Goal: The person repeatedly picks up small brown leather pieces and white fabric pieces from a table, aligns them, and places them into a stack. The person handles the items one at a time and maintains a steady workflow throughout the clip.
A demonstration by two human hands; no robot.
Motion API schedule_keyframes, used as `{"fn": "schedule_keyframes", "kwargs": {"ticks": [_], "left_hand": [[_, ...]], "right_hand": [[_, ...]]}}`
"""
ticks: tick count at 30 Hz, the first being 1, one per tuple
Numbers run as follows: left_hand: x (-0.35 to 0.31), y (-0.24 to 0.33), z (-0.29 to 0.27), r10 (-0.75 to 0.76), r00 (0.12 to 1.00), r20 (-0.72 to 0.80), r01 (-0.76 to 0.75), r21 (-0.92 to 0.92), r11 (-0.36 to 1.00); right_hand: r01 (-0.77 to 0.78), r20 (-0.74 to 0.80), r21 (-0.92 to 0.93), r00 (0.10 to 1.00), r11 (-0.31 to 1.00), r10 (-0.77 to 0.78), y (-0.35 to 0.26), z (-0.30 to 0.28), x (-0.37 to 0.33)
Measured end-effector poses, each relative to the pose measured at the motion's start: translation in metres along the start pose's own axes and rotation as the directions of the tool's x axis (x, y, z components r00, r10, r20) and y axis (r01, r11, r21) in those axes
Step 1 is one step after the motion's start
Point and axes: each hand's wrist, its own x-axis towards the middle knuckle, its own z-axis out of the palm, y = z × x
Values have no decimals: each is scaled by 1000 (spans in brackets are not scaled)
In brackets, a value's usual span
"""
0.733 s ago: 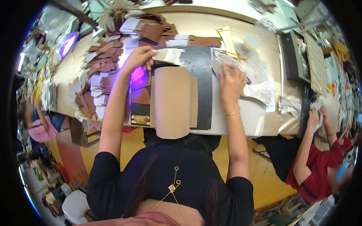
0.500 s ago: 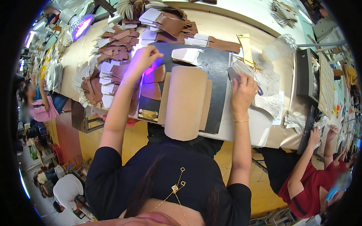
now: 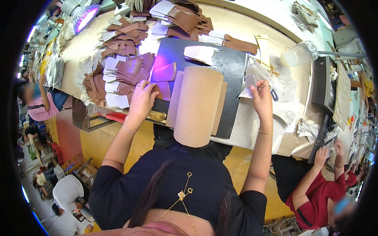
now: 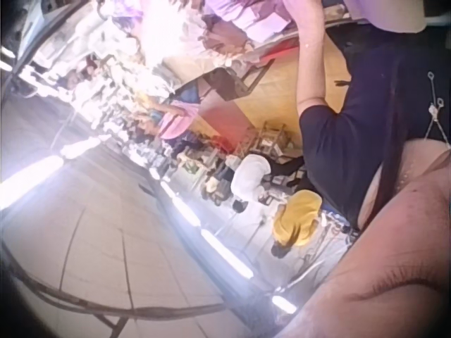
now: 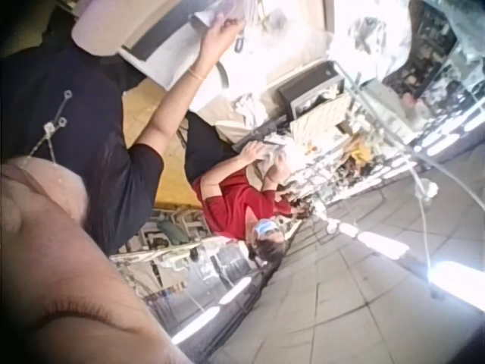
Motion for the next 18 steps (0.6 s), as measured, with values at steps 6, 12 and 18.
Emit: {"fn": "schedule_keyframes", "kwargs": {"ticks": [6, 12, 18], "left_hand": [[15, -10, -6, -16, 995, 96, 24, -90, 996], [28, -17, -12, 32, 985, 170, -12, -118, 993], [29, -16, -10, 76, 983, 166, -53, -137, 989]], "right_hand": [[-146, 111, 243, 986, 959, 122, -5, -13, -7], [-60, 43, 527, 998, 848, 44, -22, -16, -22], [-30, 34, 561, 999, 827, 13, -32, -14, -35]]}}
